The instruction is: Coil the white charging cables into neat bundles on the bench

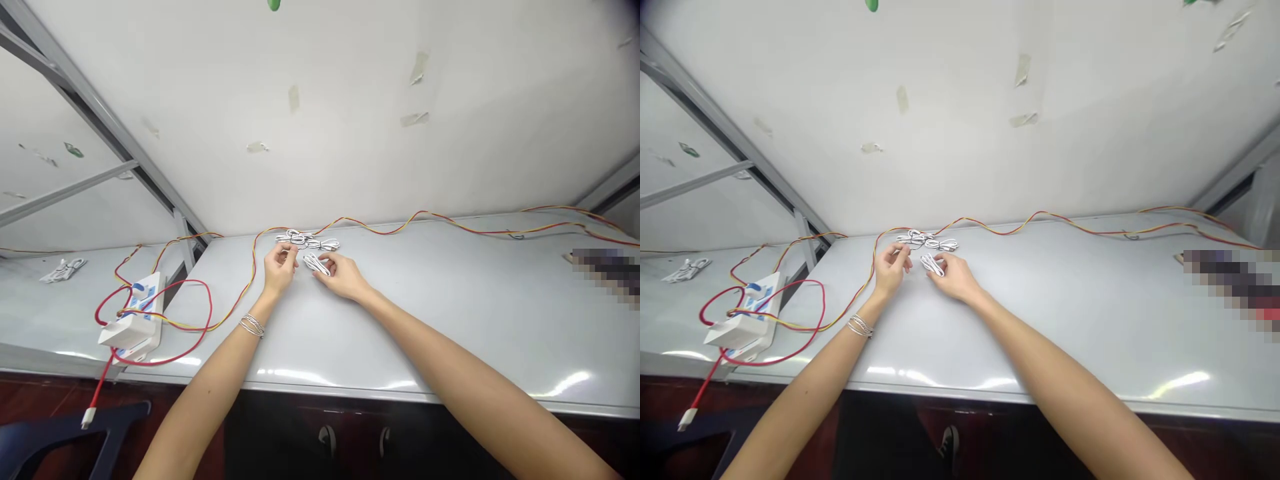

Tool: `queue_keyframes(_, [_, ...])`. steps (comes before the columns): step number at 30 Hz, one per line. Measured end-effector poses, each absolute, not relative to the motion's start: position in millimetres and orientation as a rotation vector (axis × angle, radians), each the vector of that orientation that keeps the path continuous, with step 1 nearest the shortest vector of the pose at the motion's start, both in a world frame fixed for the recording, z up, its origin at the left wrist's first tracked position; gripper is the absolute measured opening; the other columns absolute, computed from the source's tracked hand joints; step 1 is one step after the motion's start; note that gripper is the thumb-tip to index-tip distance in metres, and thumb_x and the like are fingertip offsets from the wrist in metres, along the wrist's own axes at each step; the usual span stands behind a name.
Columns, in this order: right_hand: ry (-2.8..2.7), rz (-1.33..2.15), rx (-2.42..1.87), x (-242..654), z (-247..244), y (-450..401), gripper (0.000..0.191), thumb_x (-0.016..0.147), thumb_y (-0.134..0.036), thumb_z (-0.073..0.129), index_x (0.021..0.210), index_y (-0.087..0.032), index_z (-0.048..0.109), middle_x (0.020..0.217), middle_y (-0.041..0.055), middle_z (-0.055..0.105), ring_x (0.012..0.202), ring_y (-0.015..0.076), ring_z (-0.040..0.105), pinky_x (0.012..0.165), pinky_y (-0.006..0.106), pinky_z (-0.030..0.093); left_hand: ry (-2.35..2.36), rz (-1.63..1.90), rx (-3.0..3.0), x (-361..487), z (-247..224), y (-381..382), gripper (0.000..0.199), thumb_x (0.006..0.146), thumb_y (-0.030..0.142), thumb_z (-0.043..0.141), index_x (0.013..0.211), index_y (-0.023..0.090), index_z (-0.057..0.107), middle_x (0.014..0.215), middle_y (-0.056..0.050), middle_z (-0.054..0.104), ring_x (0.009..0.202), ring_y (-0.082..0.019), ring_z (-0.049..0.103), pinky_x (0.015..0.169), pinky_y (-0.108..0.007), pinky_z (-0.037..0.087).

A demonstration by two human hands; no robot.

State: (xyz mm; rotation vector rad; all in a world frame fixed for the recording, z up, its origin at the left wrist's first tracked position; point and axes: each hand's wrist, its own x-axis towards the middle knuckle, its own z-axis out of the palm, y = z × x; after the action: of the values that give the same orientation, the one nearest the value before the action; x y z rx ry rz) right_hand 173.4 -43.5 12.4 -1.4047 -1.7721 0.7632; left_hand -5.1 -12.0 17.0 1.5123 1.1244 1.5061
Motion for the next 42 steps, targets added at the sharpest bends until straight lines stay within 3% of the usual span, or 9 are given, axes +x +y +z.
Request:
queue_keyframes(24, [-1.799,0.773,-1.362,174.4,7.2,-42.1,0.04,0.079,-0.031,0.071,0.116,-0.016,0.064,0.086,0.0029,0.069,0.067,0.0132,0.059,0.068,0.026,0.044,1.187,1.477,1.619,0.9,19.7,-17.2,0.044,0.084,0.054,0.066,0.063,0.016,0.057,0.05,0.001,0.053,0.042,-0.008,0.045,0.043,-0.022,0.036])
queue_keyframes(32, [-1.809,0.752,-1.363,173.7,8.4,-43.2,0.041,0.079,-0.028,0.071,0.117,-0.016,0.064,0.086,0.0028,0.069,0.068,0.013,0.058,0.069,0.026,0.044,1.16,1.434,1.627,0.6,17.8,-15.2,0.04,0.08,0.055,0.07,0.075,0.016,0.064,0.056,0.0,0.058,0.046,-0.01,0.051,0.045,-0.022,0.04])
queue_keyframes(42, [-1.817,0.77,-1.324,174.7,4.4,-41.9,0.045,0.079,-0.032,0.072,0.12,-0.016,0.062,0.084,0.0016,0.068,0.064,0.0118,0.057,0.065,0.026,0.045,1.056,1.397,1.555,2.0,18.9,-16.7,0.047,0.076,0.061,0.072,0.083,0.016,0.063,0.052,0.001,0.056,0.039,-0.008,0.046,0.039,-0.021,0.037])
